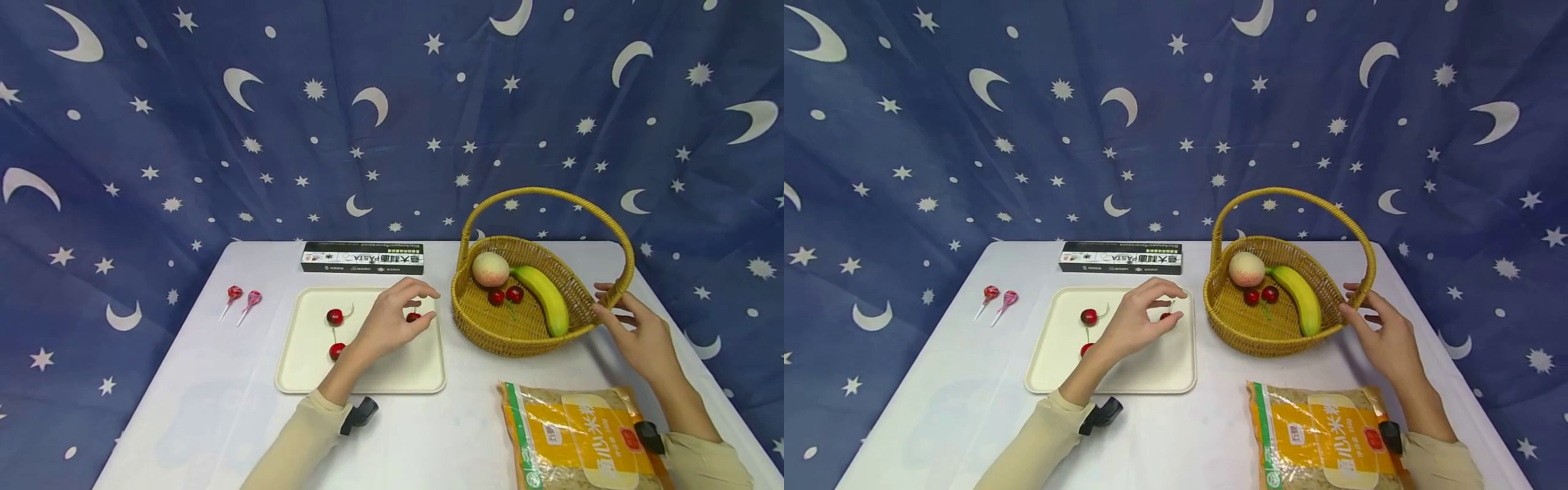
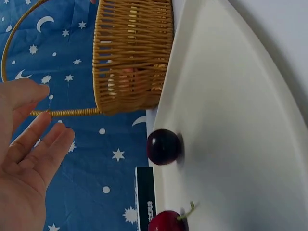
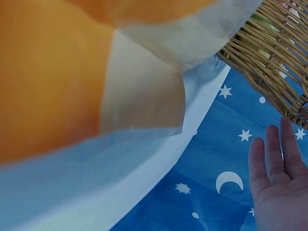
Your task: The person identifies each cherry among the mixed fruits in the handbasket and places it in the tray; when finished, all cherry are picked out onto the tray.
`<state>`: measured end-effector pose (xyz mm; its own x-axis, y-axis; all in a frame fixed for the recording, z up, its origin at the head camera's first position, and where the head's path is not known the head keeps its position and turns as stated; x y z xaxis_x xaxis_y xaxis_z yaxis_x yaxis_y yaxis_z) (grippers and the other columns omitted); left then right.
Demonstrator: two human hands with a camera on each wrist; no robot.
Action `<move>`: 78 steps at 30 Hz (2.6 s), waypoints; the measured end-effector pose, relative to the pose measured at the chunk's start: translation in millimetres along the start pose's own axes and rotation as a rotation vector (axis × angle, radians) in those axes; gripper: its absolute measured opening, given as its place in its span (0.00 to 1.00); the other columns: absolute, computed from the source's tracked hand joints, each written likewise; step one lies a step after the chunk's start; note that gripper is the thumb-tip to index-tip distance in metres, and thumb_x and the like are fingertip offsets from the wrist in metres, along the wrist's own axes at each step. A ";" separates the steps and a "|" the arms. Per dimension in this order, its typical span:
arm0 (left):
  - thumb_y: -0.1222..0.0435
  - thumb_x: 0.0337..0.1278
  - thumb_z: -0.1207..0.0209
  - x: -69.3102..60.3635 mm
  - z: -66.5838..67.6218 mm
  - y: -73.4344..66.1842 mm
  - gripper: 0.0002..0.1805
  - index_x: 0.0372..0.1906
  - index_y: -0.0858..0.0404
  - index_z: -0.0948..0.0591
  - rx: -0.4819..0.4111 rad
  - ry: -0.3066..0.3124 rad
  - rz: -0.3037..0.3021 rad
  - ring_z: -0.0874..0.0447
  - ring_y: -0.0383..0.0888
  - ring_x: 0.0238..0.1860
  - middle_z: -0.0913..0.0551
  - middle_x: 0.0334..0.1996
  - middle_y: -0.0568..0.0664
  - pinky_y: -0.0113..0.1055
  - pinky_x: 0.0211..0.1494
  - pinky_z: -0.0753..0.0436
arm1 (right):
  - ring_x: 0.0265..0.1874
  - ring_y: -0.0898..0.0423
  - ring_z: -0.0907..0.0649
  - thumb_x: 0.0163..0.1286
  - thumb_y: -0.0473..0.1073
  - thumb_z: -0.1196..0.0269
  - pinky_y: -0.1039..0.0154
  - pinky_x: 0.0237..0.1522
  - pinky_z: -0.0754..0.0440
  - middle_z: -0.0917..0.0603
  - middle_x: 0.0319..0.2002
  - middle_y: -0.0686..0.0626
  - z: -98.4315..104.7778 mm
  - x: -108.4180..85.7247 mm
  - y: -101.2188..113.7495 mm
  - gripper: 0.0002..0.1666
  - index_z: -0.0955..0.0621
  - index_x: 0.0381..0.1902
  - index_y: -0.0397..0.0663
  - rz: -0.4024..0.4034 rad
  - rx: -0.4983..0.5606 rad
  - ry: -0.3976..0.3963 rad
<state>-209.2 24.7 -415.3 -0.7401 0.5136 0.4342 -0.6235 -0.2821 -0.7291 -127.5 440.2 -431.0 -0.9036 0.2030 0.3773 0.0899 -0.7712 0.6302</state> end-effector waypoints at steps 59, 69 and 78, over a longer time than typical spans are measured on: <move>0.67 0.66 0.30 92.6 -94.3 -17.3 0.19 0.60 0.57 0.15 0.124 0.222 0.034 0.11 0.48 0.59 0.14 0.57 0.52 0.26 0.61 0.17 | 0.52 0.92 0.32 0.78 0.49 0.34 0.93 0.48 0.32 0.14 0.60 0.55 -1.7 1.2 0.7 0.23 0.19 0.68 0.52 0.004 -0.024 0.004; 0.68 0.63 0.28 102.5 -111.6 -15.8 0.27 0.67 0.57 0.18 0.205 0.331 0.099 0.15 0.46 0.64 0.16 0.64 0.51 0.27 0.66 0.19 | 0.52 0.92 0.31 0.78 0.49 0.33 0.92 0.47 0.31 0.24 0.53 0.84 -1.8 -0.5 -0.5 0.23 0.19 0.67 0.52 0.010 -0.010 0.002; 0.68 0.62 0.27 110.9 -120.5 -10.0 0.25 0.64 0.56 0.15 0.278 0.346 0.142 0.15 0.43 0.62 0.12 0.61 0.50 0.29 0.64 0.17 | 0.51 0.91 0.29 0.78 0.47 0.33 0.93 0.48 0.31 0.24 0.53 0.84 -2.2 -0.3 0.6 0.23 0.18 0.67 0.51 0.007 0.006 -0.008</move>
<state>-254.7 182.1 -423.6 -0.7250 0.6809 0.1037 -0.6008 -0.5516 -0.5786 -128.1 438.4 -432.2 -0.8995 0.2024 0.3872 0.0986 -0.7692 0.6313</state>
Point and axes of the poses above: each hand's wrist, its own x-axis towards the middle knuckle, its own z-axis out of the back of the hand, y = z × x, the point moved 4 cm from there along x, towards the middle knuckle
